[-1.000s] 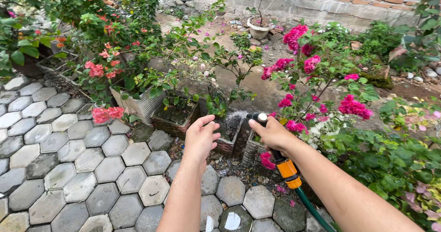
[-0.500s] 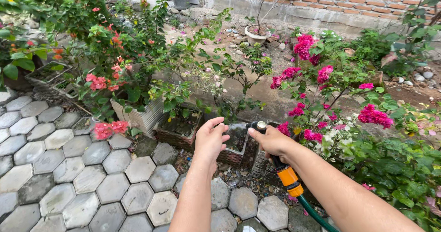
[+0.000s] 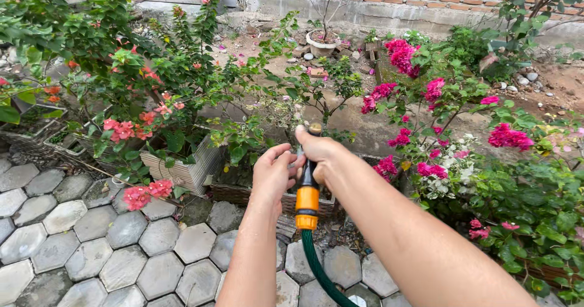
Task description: The person waters potted flowering plants using a garden hose nozzle held by hand.
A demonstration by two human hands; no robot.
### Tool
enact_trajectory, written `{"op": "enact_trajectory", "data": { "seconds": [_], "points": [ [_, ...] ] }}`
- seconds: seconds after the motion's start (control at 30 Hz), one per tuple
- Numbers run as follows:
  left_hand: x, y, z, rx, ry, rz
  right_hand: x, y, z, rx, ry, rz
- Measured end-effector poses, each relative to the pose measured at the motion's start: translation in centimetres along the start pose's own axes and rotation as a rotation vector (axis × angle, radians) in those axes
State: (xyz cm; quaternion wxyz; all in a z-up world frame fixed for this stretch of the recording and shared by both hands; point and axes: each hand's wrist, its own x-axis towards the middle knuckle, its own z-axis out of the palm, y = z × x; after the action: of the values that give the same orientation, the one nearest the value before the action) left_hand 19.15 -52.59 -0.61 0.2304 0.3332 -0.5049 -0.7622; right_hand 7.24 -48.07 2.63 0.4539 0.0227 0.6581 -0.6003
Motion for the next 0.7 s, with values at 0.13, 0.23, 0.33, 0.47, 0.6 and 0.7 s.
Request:
{"op": "enact_trajectory", "data": {
  "seconds": [0.13, 0.23, 0.33, 0.47, 0.6, 0.7],
  "points": [
    [0.0, -0.1, -1.5, 0.097, -0.006, -0.064, 0.5, -0.4, -1.9, -0.036, 0.042, -0.002],
    [-0.1, -0.4, -1.9, 0.136, -0.007, -0.100, 0.4, 0.8, -5.4, -0.131, 0.084, -0.013],
    [-0.1, -0.6, -1.9, 0.152, -0.030, -0.132, 0.7, 2.4, -9.1, -0.068, 0.100, 0.070],
    [0.0, -0.7, -1.2, 0.166, -0.032, -0.124, 1.4, 3.2, -12.2, -0.048, 0.087, 0.111],
    [-0.4, -0.8, 0.1, 0.184, -0.019, -0.139, 0.9, 3.2, -14.0, -0.329, 0.049, 0.049],
    [-0.5, -0.8, 0.8, 0.198, 0.003, -0.140, 1.4, 3.0, -15.1, -0.371, 0.088, 0.054]
  ]
}}
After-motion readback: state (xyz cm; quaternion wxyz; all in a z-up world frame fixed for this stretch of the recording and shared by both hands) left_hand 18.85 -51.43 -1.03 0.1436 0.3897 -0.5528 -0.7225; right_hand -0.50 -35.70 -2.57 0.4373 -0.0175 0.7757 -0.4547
